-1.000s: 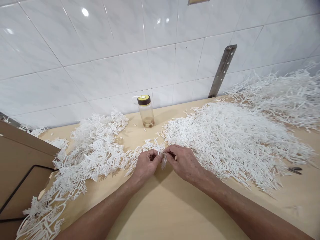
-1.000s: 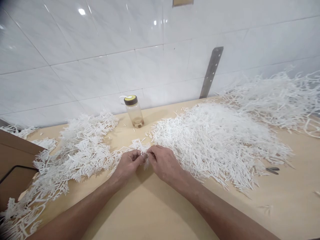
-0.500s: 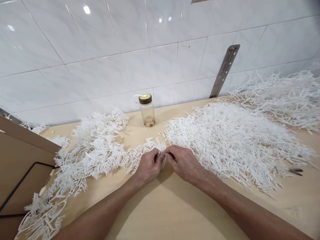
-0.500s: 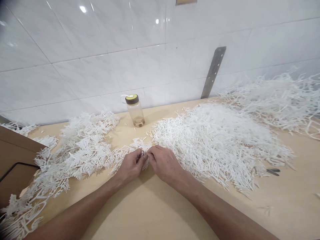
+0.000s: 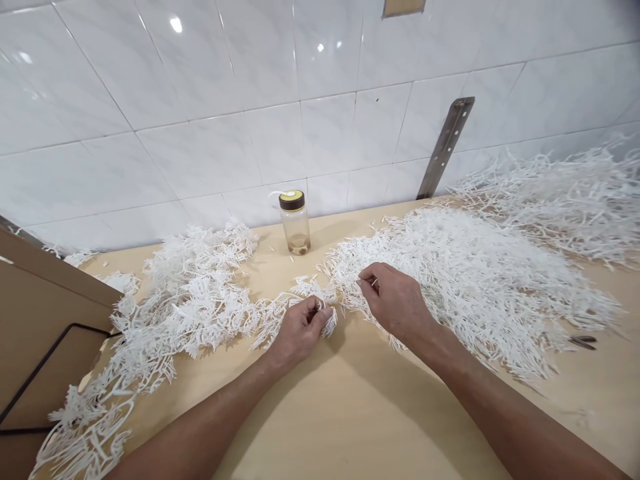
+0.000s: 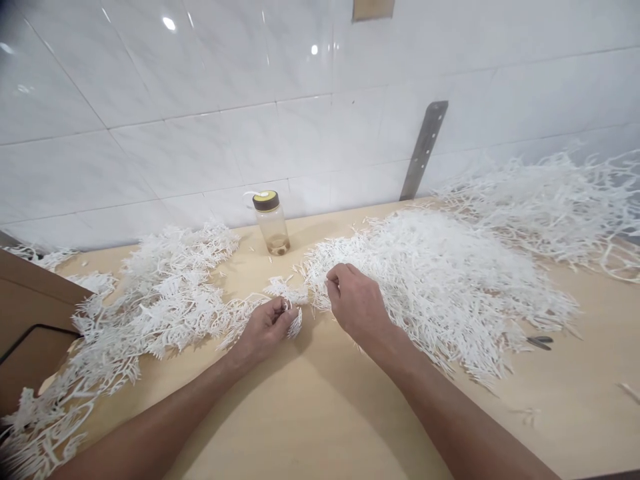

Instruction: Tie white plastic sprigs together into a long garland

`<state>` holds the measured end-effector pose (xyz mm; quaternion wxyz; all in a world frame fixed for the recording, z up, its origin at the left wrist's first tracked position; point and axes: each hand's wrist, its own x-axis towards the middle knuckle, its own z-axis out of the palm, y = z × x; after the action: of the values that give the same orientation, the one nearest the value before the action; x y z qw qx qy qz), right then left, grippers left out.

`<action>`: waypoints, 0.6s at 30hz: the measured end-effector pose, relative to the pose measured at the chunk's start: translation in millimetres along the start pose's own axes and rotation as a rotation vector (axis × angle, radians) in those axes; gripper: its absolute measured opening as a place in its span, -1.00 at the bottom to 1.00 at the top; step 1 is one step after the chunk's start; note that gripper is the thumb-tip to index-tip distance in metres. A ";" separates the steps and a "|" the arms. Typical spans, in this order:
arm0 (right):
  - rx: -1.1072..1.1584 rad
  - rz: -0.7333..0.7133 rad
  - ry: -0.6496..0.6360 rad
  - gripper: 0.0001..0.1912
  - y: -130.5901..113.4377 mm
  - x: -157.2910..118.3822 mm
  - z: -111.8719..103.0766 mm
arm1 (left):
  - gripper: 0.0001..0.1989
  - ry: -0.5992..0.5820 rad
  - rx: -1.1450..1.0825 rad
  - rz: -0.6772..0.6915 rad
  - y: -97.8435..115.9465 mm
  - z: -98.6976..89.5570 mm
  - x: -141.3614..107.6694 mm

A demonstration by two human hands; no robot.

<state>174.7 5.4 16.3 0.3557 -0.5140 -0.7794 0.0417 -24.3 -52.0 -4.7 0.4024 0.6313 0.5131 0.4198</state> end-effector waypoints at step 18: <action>0.520 0.304 -0.486 -0.83 -37.6 -10.0 2.6 | -0.68 0.162 0.166 0.011 -6.1 4.9 -4.1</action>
<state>146.3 -19.7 25.5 0.2689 -0.4915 -0.7192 0.4108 -22.1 -55.6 -12.4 0.3035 0.6292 0.5734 0.4280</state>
